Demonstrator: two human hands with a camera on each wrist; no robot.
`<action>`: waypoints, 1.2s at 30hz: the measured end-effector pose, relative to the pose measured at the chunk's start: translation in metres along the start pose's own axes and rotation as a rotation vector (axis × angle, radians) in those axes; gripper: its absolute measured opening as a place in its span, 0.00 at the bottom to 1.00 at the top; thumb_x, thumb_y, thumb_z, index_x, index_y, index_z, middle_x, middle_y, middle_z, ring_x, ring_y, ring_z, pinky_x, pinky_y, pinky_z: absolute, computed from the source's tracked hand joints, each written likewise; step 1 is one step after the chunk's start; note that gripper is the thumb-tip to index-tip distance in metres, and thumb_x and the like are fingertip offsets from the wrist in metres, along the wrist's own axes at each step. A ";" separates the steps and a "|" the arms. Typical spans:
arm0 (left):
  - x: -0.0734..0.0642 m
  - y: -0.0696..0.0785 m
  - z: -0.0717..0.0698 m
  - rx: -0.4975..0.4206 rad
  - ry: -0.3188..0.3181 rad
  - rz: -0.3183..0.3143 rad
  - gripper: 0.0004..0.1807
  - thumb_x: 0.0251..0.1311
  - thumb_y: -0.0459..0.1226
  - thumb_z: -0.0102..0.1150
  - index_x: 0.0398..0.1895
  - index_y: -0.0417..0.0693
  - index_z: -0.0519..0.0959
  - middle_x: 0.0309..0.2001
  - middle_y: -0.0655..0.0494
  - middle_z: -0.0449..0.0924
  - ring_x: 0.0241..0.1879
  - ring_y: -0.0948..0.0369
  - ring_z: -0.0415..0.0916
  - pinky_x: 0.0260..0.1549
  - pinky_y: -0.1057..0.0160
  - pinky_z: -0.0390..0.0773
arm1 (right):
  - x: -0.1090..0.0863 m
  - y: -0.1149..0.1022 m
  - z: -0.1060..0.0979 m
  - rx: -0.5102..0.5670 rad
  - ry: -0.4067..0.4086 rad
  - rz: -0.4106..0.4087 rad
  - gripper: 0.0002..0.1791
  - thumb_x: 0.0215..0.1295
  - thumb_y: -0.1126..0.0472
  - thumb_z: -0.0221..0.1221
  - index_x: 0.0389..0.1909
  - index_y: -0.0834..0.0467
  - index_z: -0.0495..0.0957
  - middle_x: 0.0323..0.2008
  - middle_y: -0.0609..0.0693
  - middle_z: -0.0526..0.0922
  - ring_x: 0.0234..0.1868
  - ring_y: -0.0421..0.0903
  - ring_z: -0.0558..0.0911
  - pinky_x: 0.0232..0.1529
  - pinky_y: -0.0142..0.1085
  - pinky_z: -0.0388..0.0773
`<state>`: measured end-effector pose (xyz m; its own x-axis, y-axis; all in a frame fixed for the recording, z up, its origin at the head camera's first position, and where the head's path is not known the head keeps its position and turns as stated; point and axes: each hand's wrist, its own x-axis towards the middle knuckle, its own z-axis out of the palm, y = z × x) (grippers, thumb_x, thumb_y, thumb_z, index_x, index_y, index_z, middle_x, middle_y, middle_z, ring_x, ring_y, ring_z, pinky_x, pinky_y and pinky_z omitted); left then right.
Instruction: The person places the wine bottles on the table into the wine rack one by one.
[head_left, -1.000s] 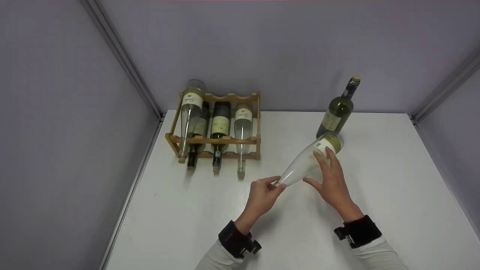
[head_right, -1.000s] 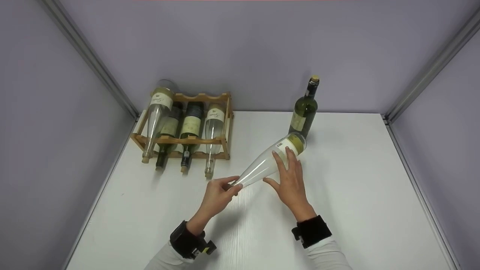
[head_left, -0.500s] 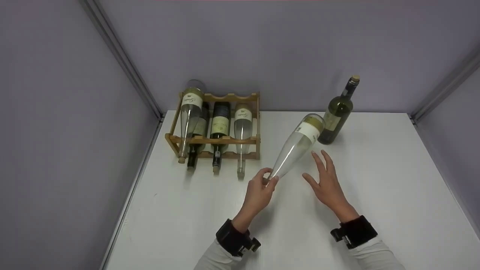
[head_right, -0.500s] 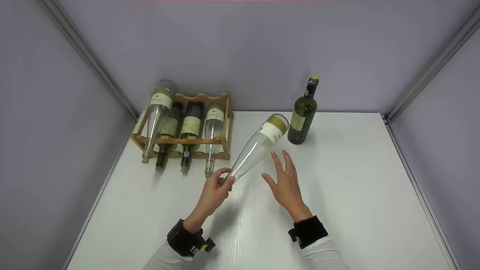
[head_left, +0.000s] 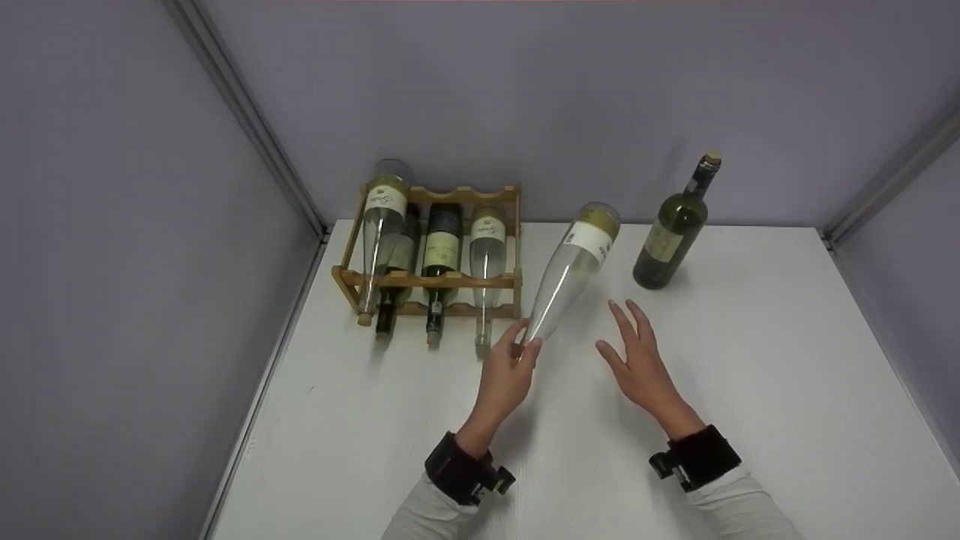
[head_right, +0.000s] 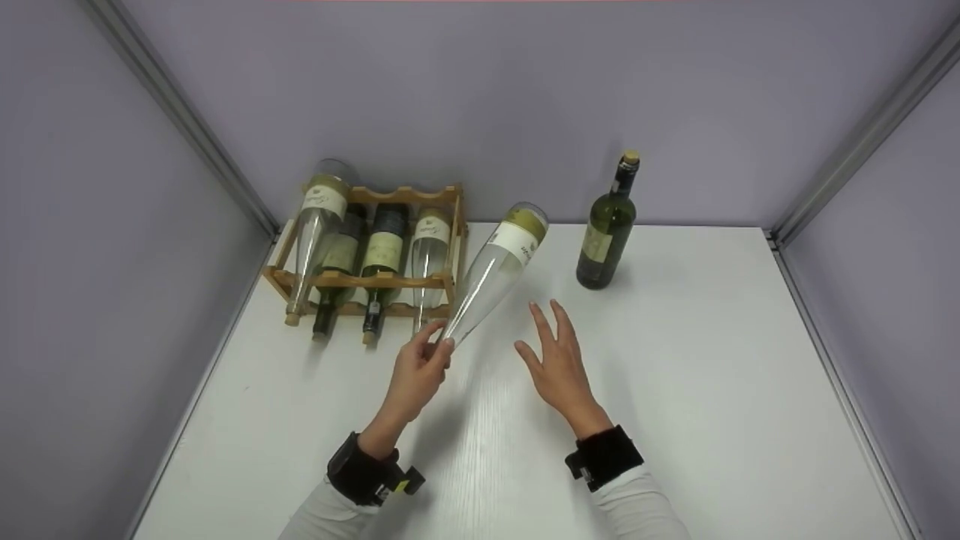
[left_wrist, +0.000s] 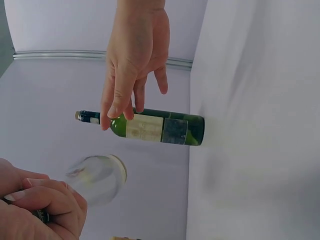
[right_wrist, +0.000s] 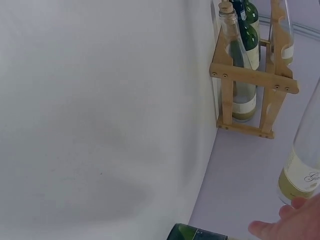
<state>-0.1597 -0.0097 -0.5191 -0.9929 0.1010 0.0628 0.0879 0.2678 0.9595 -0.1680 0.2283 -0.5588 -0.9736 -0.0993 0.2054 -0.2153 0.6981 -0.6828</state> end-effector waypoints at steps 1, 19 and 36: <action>0.001 0.000 -0.001 0.000 0.005 0.003 0.25 0.71 0.43 0.55 0.67 0.44 0.70 0.31 0.55 0.81 0.29 0.63 0.76 0.25 0.63 0.74 | 0.001 -0.001 0.001 0.004 -0.004 0.000 0.37 0.75 0.47 0.52 0.78 0.50 0.49 0.75 0.60 0.43 0.75 0.62 0.45 0.66 0.62 0.52; 0.012 -0.007 -0.023 -0.044 0.201 0.029 0.22 0.72 0.39 0.52 0.65 0.43 0.71 0.33 0.51 0.81 0.31 0.54 0.79 0.27 0.60 0.76 | 0.017 -0.030 0.023 0.093 -0.072 -0.065 0.35 0.76 0.50 0.51 0.78 0.52 0.49 0.75 0.60 0.44 0.74 0.60 0.47 0.66 0.62 0.53; 0.033 -0.018 -0.066 -0.110 0.340 -0.021 0.24 0.72 0.42 0.54 0.67 0.42 0.69 0.38 0.50 0.82 0.31 0.57 0.79 0.26 0.60 0.78 | 0.035 -0.052 0.041 0.112 -0.152 -0.077 0.35 0.77 0.51 0.49 0.78 0.48 0.47 0.76 0.59 0.44 0.75 0.57 0.46 0.67 0.59 0.52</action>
<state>-0.1995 -0.0745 -0.5163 -0.9658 -0.2331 0.1131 0.0768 0.1596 0.9842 -0.1944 0.1598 -0.5445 -0.9524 -0.2609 0.1576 -0.2882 0.6021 -0.7446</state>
